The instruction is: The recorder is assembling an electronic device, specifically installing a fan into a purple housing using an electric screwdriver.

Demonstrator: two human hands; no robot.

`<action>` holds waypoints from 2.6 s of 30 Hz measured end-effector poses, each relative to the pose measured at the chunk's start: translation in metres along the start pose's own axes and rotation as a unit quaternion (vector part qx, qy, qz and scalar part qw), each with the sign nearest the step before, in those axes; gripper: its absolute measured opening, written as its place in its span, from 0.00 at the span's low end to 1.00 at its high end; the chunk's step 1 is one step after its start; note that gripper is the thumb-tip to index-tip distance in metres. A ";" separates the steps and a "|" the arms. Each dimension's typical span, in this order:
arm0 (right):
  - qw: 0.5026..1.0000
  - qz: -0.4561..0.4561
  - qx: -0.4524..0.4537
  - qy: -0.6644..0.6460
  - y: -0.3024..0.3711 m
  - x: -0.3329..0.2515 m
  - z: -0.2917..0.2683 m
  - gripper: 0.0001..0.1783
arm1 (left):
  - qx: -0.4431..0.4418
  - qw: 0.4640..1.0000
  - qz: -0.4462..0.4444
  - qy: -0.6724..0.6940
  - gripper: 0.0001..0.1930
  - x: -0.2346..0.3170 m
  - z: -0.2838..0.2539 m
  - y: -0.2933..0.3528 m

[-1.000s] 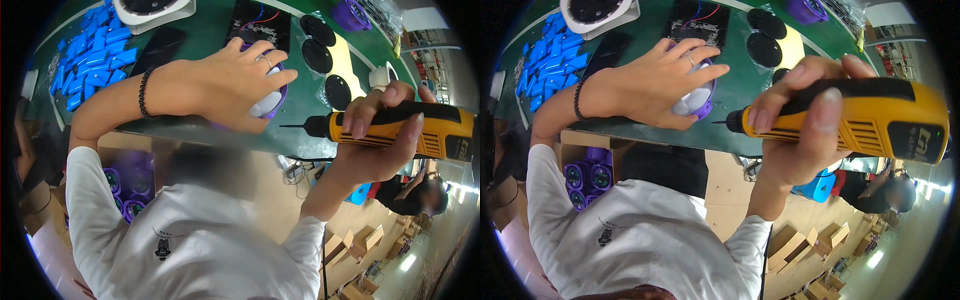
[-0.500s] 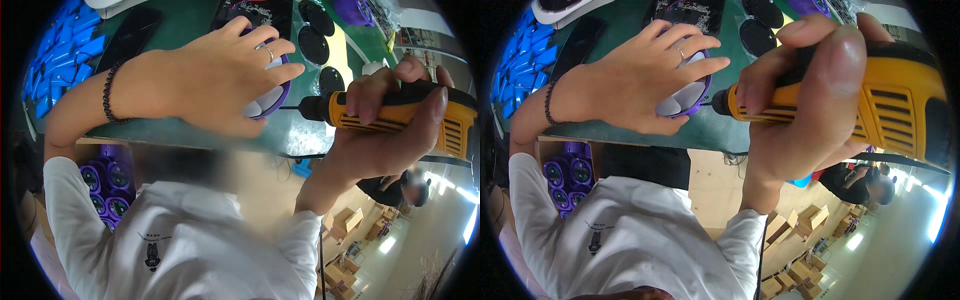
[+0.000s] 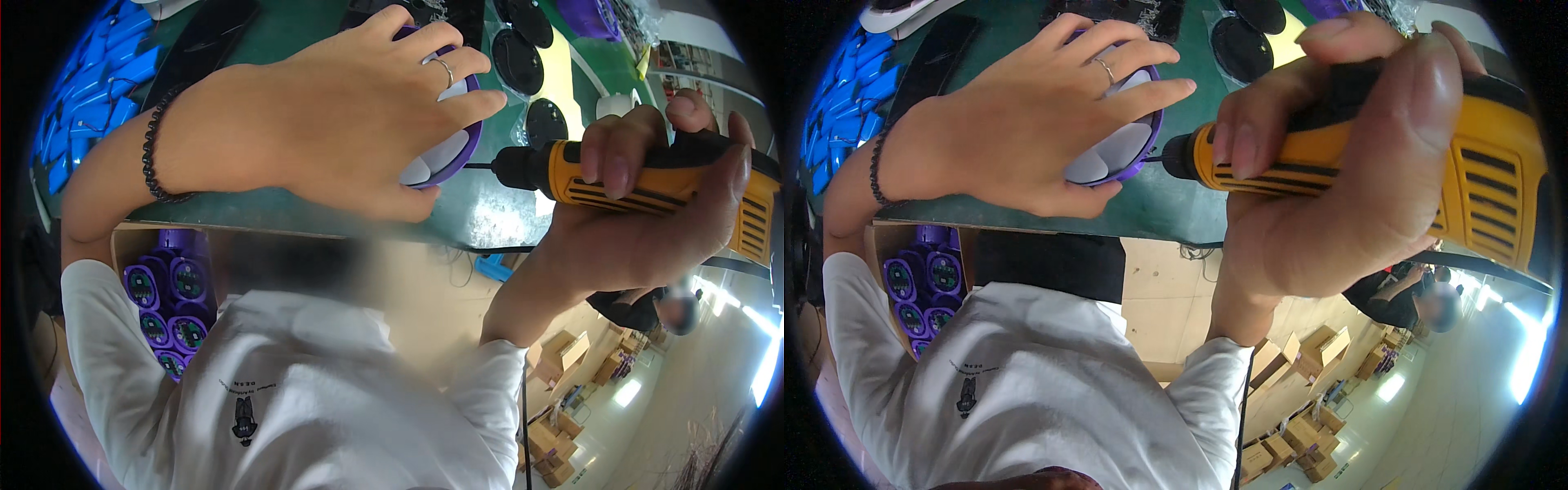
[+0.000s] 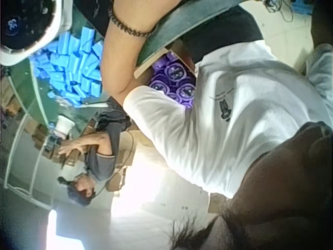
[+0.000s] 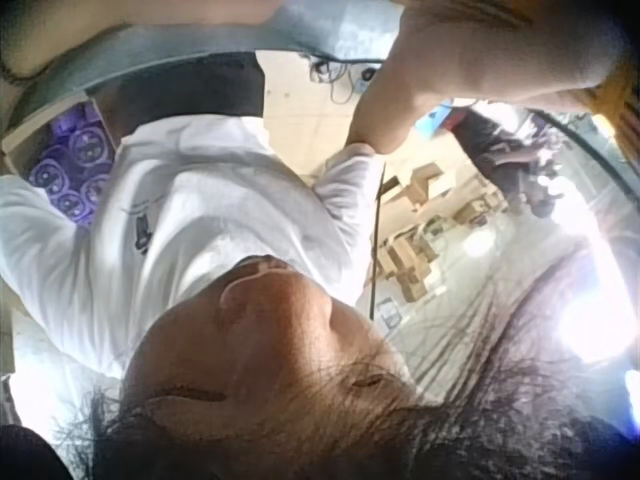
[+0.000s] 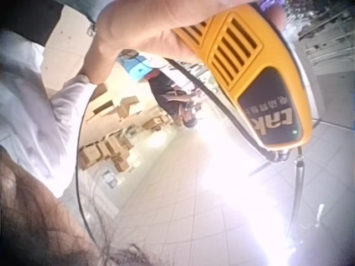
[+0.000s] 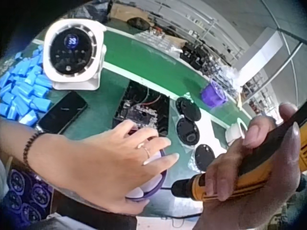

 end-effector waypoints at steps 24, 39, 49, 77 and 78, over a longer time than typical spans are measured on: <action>0.998 -0.022 -0.045 0.046 -0.002 -0.008 0.002 0.15 | 0.013 0.995 0.066 0.079 0.40 -0.007 -0.016 -0.007; 0.970 -0.106 0.153 0.154 0.021 -0.020 0.032 0.11 | 0.014 1.000 0.026 -0.003 0.40 0.002 -0.002 0.000; 0.953 -0.189 0.180 0.154 0.018 -0.013 0.020 0.18 | -0.012 1.000 -0.002 -0.019 0.41 -0.004 0.010 0.006; 0.978 -0.089 0.186 0.029 0.017 -0.009 -0.002 0.17 | -0.008 1.000 0.003 -0.007 0.38 -0.006 0.009 0.007; 0.978 -0.080 0.190 0.018 0.017 -0.009 -0.002 0.17 | -0.006 1.000 0.005 -0.006 0.38 -0.006 0.009 0.007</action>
Point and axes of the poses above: each hand's wrist, its own y-axis away from the middle knuckle, its own z-axis out of the palm, x = y × z, the point moved 5 cm from there along -y, towards the middle knuckle, and after that the axes turned 8 degrees about x, right-handed, at the moved point
